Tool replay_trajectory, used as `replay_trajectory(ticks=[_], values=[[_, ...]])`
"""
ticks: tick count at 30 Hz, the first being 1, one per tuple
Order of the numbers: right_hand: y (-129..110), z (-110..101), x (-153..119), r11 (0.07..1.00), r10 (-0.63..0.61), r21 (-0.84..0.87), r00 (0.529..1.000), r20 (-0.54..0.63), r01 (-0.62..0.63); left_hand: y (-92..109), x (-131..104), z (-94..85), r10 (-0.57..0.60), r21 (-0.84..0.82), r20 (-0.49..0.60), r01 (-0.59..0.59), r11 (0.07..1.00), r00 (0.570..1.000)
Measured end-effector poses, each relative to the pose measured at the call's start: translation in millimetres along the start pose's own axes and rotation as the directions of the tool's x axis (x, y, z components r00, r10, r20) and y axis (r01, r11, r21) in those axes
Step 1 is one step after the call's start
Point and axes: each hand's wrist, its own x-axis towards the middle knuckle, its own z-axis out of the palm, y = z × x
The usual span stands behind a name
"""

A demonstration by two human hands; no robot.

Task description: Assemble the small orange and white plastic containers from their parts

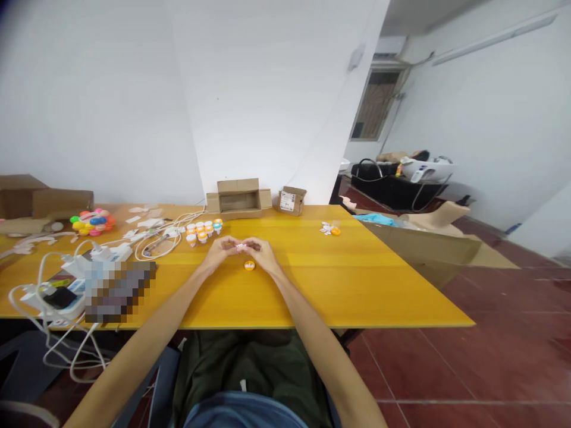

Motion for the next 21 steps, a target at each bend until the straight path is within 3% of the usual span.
replay_trajectory(ticks=[21], values=[[3,1,1,1.0,-0.002,0.017,1.0,-0.021,0.002,11,-5,4.1,-0.039,-0.039,0.053,0.041,0.998,0.998]])
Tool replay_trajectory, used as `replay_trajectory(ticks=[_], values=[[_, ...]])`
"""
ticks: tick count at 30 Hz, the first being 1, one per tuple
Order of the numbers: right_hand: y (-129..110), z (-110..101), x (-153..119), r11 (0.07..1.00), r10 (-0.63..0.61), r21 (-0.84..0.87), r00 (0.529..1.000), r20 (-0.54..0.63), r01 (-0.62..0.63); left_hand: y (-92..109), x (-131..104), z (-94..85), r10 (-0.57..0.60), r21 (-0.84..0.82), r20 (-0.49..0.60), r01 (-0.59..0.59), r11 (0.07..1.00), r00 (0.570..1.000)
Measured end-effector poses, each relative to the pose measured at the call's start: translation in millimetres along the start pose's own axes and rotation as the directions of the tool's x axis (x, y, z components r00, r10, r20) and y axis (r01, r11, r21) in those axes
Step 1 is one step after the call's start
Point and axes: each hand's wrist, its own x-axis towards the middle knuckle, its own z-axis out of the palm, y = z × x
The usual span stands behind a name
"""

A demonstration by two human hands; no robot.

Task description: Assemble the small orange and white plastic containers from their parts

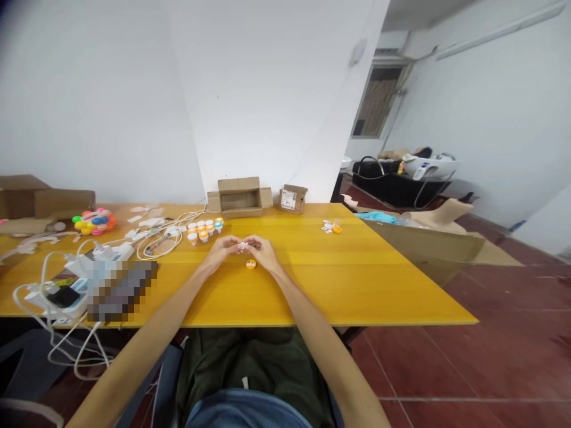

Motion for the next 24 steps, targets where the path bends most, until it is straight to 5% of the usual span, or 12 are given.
replay_trajectory(ticks=[24], values=[[3.6,-1.5,-1.1,1.0,-0.011,-0.029,1.0,0.011,0.012,-6.4,2.2,-0.2,-0.001,-0.021,-0.003,0.001,1.0,1.0]])
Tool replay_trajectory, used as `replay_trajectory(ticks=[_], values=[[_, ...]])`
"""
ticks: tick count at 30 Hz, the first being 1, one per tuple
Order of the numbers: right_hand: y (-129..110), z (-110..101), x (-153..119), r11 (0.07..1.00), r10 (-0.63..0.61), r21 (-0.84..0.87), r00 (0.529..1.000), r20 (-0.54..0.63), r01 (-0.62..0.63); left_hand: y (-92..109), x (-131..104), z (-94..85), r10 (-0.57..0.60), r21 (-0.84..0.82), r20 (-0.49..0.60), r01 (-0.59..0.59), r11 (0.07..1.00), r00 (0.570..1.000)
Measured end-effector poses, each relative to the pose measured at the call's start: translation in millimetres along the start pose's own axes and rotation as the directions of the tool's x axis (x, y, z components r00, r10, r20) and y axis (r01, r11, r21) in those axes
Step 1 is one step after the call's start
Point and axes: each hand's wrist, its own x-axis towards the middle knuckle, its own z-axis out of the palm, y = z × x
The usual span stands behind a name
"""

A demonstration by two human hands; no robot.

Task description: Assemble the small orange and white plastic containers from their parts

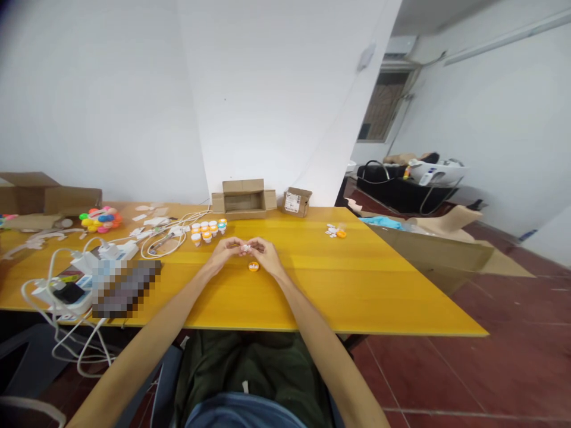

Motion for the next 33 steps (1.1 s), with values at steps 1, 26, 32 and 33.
replay_trajectory(ticks=[1,26,32,33], values=[[0,0,0,1.0,-0.001,-0.003,1.0,0.001,0.001,0,0,-0.2,0.0,-0.004,0.003,0.0,1.0,1.0],[8,-1,2,0.998,-0.043,-0.046,0.999,-0.01,0.042,-4,1,-2.0,-0.003,-0.004,0.008,0.003,1.0,1.0],[6,0,1,0.983,-0.084,-0.164,0.996,-0.035,0.078,-9,5,-3.6,0.017,0.042,-0.014,-0.017,0.999,1.0],[6,0,0,0.981,-0.089,-0.179,0.995,-0.037,0.081,-9,5,-3.8,0.019,0.048,-0.014,-0.018,0.999,1.0]])
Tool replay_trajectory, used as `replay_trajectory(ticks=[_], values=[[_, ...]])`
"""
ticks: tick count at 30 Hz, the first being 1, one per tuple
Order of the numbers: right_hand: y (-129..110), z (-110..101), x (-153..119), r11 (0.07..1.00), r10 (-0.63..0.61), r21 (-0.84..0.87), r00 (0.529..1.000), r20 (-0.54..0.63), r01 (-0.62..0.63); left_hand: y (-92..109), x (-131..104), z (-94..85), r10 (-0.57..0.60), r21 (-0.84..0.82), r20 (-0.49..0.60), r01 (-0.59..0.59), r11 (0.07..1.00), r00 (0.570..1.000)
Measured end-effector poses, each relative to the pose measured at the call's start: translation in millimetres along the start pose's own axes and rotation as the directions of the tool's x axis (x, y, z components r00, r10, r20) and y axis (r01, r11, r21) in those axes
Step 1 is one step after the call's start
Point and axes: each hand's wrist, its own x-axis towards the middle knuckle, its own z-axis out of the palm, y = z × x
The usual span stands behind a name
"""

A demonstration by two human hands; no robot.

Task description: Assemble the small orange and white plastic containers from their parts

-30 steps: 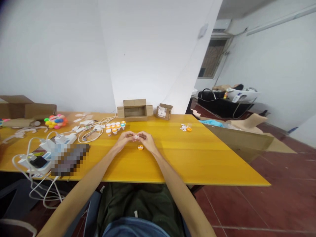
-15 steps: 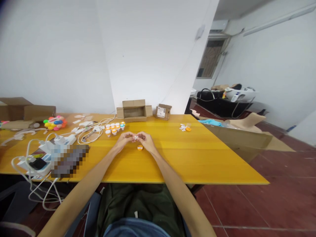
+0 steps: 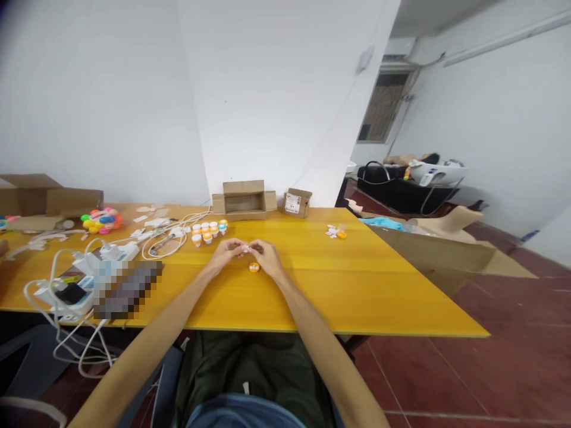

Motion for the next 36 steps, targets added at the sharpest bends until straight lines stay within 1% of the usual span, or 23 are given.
replay_trajectory(ticks=[3,6,9,10,12,15,18,21,24,27,30,33,36], values=[[1,1,0,1.0,0.005,-0.003,1.0,0.005,-0.005,0,1,-1.3,0.01,0.026,0.008,-0.01,1.0,1.0],[3,0,2,0.998,0.035,0.046,0.999,0.0,-0.035,1,3,-4.2,0.036,0.068,0.0,-0.036,0.997,0.999],[4,-3,5,0.99,0.097,0.102,0.995,-0.029,-0.094,1,5,-8.5,0.097,0.197,-0.072,-0.081,0.977,0.993],[4,-5,5,0.986,0.122,0.12,0.992,-0.043,-0.116,1,5,-10.1,0.131,0.275,-0.11,-0.096,0.957,0.985],[3,-7,6,0.976,0.164,0.159,0.983,-0.077,-0.151,-1,5,-13.2,0.197,0.464,-0.162,-0.101,0.88,0.967],[0,-9,5,0.96,0.204,0.217,0.971,-0.121,-0.175,-4,2,-17.5,0.263,0.687,-0.172,-0.076,0.723,0.949],[-4,-9,5,0.947,0.234,0.259,0.961,-0.146,-0.191,-8,0,-20.9,0.241,0.79,-0.148,-0.032,0.613,0.959],[-7,-8,4,0.94,0.252,0.274,0.955,-0.158,-0.203,-11,-1,-23.0,0.155,0.82,-0.098,-0.009,0.572,0.983],[-8,-7,4,0.939,0.257,0.271,0.954,-0.152,-0.21,-12,0,-23.4,0.102,0.81,-0.044,-0.024,0.587,0.994],[-9,-8,4,0.935,0.268,0.274,0.953,-0.139,-0.223,-10,1,-22.3,0.093,0.777,-0.022,-0.041,0.629,0.995],[-8,-9,3,0.93,0.277,0.281,0.953,-0.121,-0.235,-8,1,-20.8,0.076,0.716,-0.002,-0.052,0.697,0.997],[-7,-8,3,0.925,0.285,0.293,0.952,-0.107,-0.244,-6,1,-19.4,0.058,0.617,0.031,-0.065,0.785,0.998],[-5,-7,3,0.921,0.286,0.304,0.953,-0.102,-0.244,-4,2,-16.8,0.094,0.492,0.052,-0.107,0.864,0.994]])
